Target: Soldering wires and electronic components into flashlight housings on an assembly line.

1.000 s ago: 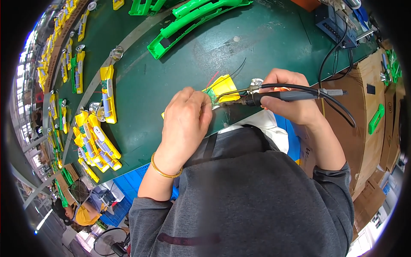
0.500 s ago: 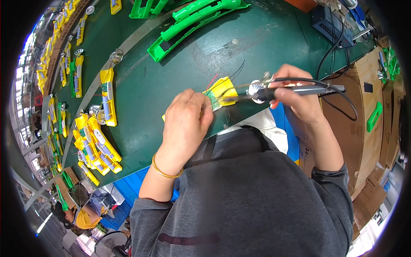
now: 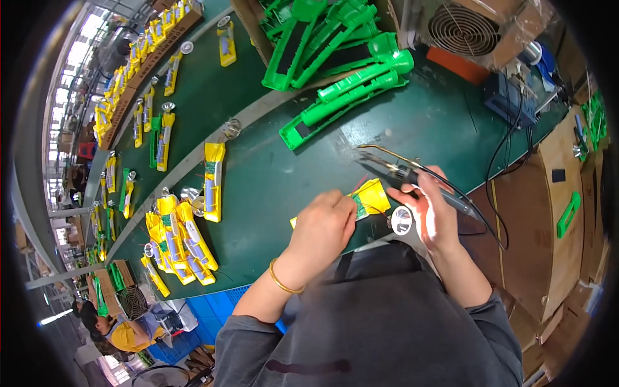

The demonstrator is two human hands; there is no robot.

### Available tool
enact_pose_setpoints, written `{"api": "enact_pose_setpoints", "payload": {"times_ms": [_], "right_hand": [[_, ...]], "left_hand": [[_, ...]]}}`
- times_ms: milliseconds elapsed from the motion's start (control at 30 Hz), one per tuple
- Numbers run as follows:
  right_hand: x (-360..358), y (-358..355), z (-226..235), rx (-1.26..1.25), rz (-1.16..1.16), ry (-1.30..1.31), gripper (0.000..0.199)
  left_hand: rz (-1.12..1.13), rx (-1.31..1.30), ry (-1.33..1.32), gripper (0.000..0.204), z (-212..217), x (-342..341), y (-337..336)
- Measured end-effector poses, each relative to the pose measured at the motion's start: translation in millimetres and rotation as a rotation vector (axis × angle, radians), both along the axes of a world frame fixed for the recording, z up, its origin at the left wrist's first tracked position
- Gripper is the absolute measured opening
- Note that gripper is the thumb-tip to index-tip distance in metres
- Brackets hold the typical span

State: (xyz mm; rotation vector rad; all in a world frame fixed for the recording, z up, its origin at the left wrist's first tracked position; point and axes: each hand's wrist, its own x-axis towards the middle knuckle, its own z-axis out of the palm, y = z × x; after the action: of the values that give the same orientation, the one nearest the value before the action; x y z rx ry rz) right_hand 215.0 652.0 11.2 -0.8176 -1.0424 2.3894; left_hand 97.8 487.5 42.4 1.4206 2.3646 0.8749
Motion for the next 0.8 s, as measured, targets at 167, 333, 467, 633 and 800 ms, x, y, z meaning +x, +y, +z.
{"api": "enact_pose_setpoints", "payload": {"times_ms": [167,333,467,633,800], "right_hand": [[7.4,25.4,5.3,0.090,-0.206,0.077,0.015],[-4.7,26.9,13.2,0.093,-0.166,0.037,0.015],[-1.9,33.2,9.0,0.044,-0.171,0.054,0.014],[4.3,46.2,10.7,-0.007,-0.257,0.034,0.015],[4.0,45.0,3.3,-0.026,-0.258,0.025,0.015]], "left_hand": [[0.210,0.198,0.138,0.013,-0.9,-49.9,5.9],[0.291,0.147,0.566,0.019,-24.8,-98.6,32.0],[0.233,0.024,0.100,0.018,-6.3,-123.1,6.5],[0.294,-0.064,-0.188,0.017,16.9,-96.3,-36.5],[0.223,-0.081,0.198,0.014,-15.3,-42.2,-31.7]]}}
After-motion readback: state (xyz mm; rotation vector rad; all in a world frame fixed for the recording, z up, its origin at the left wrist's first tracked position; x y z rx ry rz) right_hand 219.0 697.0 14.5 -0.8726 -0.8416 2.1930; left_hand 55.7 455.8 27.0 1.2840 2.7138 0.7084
